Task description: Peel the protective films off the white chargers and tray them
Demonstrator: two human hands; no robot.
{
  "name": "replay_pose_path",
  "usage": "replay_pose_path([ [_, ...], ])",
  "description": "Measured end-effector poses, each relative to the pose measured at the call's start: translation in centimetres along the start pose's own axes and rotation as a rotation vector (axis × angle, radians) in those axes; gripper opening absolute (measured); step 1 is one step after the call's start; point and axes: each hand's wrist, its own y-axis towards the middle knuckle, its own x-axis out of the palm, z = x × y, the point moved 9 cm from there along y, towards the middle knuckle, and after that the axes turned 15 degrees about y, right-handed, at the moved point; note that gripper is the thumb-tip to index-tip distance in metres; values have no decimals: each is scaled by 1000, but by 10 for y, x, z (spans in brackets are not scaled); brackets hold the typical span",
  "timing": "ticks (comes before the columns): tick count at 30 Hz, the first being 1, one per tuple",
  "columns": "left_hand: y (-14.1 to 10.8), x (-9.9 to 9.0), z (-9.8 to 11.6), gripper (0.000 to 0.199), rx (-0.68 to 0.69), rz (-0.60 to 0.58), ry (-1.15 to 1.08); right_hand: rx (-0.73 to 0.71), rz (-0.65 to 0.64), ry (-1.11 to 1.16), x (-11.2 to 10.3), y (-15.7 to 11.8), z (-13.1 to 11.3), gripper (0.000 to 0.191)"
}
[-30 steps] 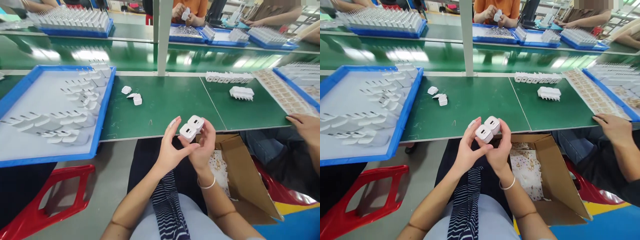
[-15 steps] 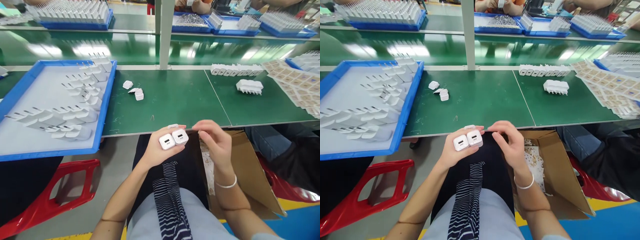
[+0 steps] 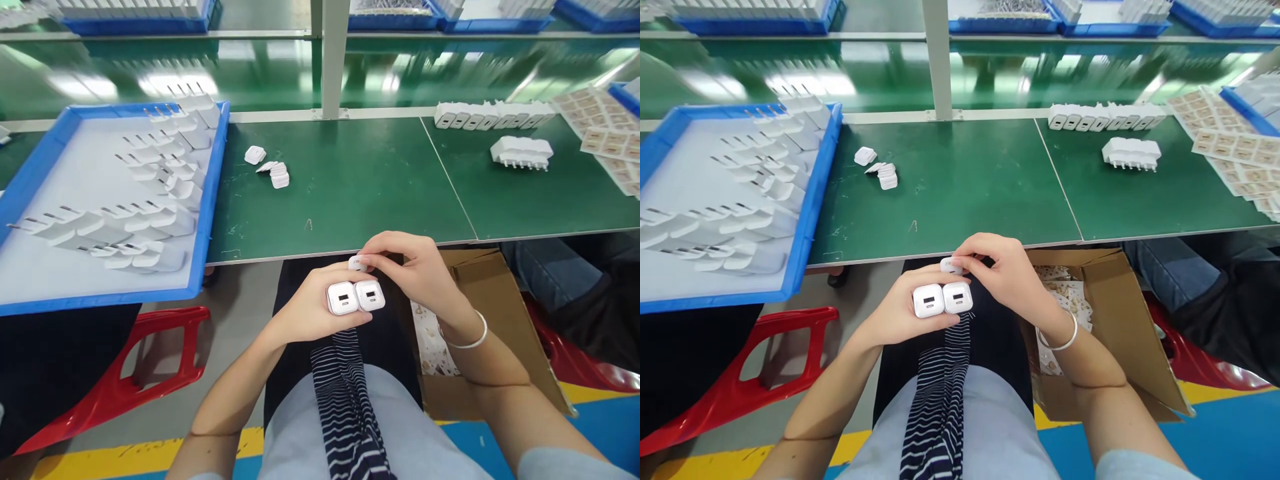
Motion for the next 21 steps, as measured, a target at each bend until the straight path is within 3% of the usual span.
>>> replay_pose_path([
  [3, -1, -5, -4, 42, 14, 81, -3, -72, 101, -31, -6, -6, -13, 11],
  [6, -2, -13, -2, 44, 48, 173, 55, -3, 154, 105, -13, -14, -15, 10],
  [12, -3, -16, 4, 47, 81, 179, 96, 166, -120, 270, 5, -20, -12, 7],
  [16, -3, -14, 12, 42, 115, 143, 116, 141, -222, 190, 11, -17, -15, 9],
  [21, -2, -15, 17, 40, 123, 148, 138, 209, -290, 171, 15, -19, -14, 10],
])
